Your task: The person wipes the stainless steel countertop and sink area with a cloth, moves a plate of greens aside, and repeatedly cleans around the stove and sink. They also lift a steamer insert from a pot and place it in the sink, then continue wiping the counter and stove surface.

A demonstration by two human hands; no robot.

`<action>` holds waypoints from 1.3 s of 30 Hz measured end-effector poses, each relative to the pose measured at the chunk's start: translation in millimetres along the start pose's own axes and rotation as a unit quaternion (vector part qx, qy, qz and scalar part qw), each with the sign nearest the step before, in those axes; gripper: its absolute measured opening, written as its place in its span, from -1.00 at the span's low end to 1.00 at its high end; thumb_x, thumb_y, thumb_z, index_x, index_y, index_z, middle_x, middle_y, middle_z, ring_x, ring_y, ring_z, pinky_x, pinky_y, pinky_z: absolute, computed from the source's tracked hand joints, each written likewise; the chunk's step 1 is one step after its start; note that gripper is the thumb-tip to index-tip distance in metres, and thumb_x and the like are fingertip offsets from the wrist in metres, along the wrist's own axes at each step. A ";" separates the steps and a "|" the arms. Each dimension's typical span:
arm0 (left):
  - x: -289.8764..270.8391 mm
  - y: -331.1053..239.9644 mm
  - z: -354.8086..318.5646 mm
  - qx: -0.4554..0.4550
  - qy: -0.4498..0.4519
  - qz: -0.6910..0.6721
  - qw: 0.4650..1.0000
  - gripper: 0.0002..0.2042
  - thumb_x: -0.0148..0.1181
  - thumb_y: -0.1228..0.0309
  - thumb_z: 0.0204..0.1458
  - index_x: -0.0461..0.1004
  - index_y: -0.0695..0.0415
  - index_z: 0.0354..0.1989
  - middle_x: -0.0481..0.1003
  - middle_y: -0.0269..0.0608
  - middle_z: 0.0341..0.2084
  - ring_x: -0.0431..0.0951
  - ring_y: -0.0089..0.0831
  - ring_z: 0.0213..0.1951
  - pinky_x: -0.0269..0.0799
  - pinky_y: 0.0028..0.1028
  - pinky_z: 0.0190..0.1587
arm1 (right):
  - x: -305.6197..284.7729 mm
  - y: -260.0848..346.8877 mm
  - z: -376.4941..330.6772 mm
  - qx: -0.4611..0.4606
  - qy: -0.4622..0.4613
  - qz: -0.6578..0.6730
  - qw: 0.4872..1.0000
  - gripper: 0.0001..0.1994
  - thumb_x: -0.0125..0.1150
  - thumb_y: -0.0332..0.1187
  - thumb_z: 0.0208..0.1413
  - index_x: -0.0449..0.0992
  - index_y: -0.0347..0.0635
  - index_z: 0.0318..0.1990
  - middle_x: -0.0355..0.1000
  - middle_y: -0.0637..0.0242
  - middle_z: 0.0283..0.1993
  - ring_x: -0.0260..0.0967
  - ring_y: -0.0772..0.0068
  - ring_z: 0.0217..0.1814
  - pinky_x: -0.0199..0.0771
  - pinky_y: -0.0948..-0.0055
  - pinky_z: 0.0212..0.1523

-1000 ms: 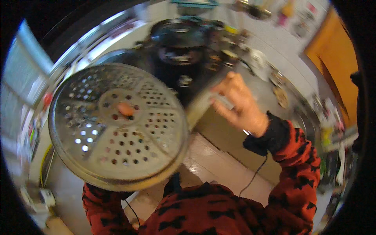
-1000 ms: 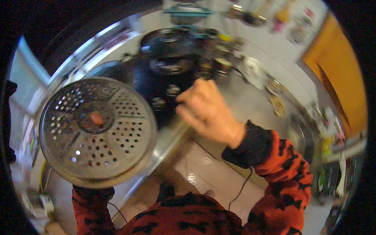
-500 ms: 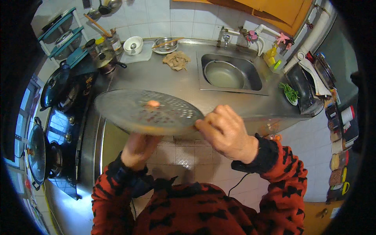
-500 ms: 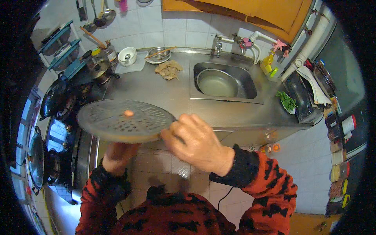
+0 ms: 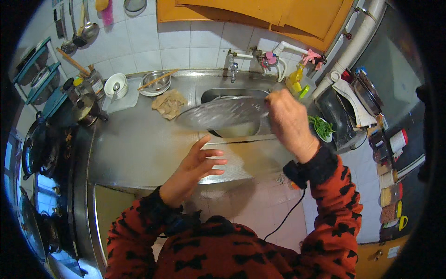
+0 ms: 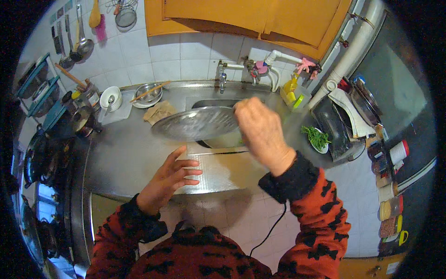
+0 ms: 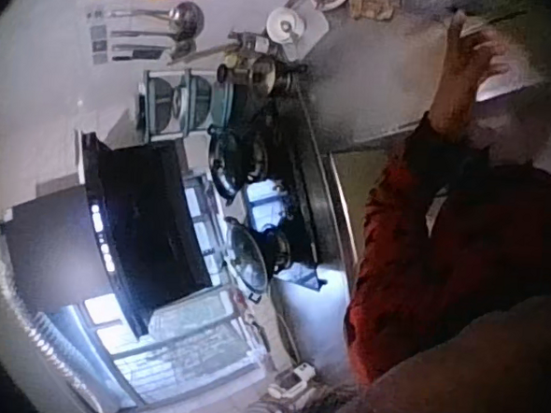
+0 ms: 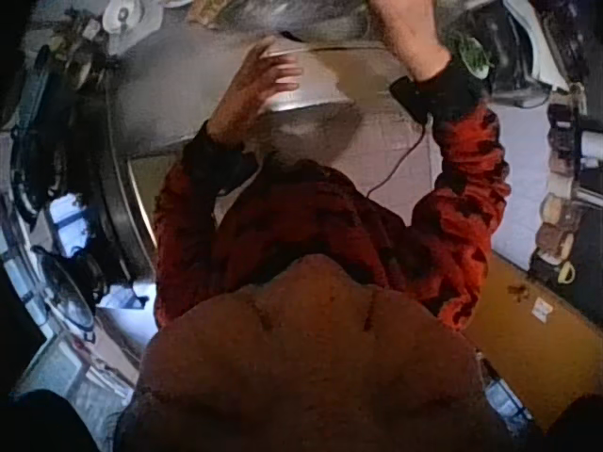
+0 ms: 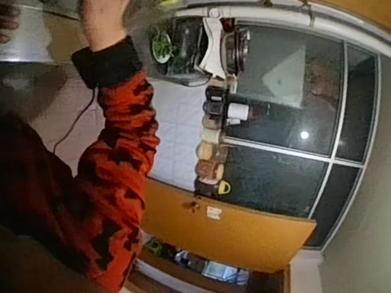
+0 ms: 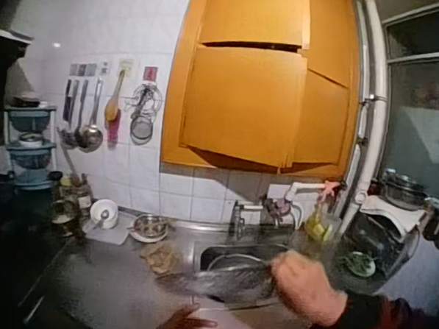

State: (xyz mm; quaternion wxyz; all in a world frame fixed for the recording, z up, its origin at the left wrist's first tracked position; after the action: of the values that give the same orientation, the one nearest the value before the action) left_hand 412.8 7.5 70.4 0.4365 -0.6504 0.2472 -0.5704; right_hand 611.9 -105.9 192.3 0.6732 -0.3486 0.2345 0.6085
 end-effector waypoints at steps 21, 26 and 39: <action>-55.9 55.6 48.5 -0.050 -0.326 0.033 0.944 -0.54 0.01 0.49 0.09 0.11 0.15 0.19 0.38 -0.13 -0.17 0.46 -0.32 -0.17 0.42 -0.42 -0.16 | 168.4 -282.6 113.4 -0.062 0.001 -0.167 0.984 -0.82 -0.01 -0.50 -0.08 0.31 -0.14 -0.26 0.30 0.22 -0.37 0.35 0.18 -0.21 0.45 0.28 -0.32; -65.7 59.4 34.7 -0.029 -0.368 0.007 0.929 -0.57 0.04 0.49 0.09 0.16 0.13 0.16 0.40 -0.19 -0.18 0.47 -0.36 -0.18 0.43 -0.46 -0.19 | 192.2 -303.5 125.6 0.021 0.056 -0.149 0.987 -0.72 -0.08 -0.51 0.00 0.30 -0.15 -0.08 0.40 0.11 -0.22 0.41 -0.03 -0.16 0.43 0.10 -0.24; -105.7 39.3 22.7 -0.057 -0.372 0.054 0.925 -0.66 0.01 0.51 0.08 0.27 0.19 0.07 0.37 -0.21 -0.17 0.44 -0.39 -0.16 0.38 -0.45 -0.16 | 243.6 -328.2 111.2 0.082 0.158 -0.164 0.970 -0.49 -0.01 -0.58 -0.09 0.21 -0.13 0.12 0.33 -0.04 -0.03 0.32 -0.12 -0.02 0.37 0.09 -0.10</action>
State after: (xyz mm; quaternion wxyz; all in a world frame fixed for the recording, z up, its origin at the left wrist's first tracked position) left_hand 417.4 81.1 -17.9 0.4892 -0.8253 0.1340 -0.2483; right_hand 958.9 132.5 144.4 0.7447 -0.4178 0.3259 0.4059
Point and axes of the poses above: each hand's wrist, its own z-axis towards the middle knuckle, its own x-axis out of the palm, y = z × x, the point moved 2 cm from there along z, towards the middle knuckle
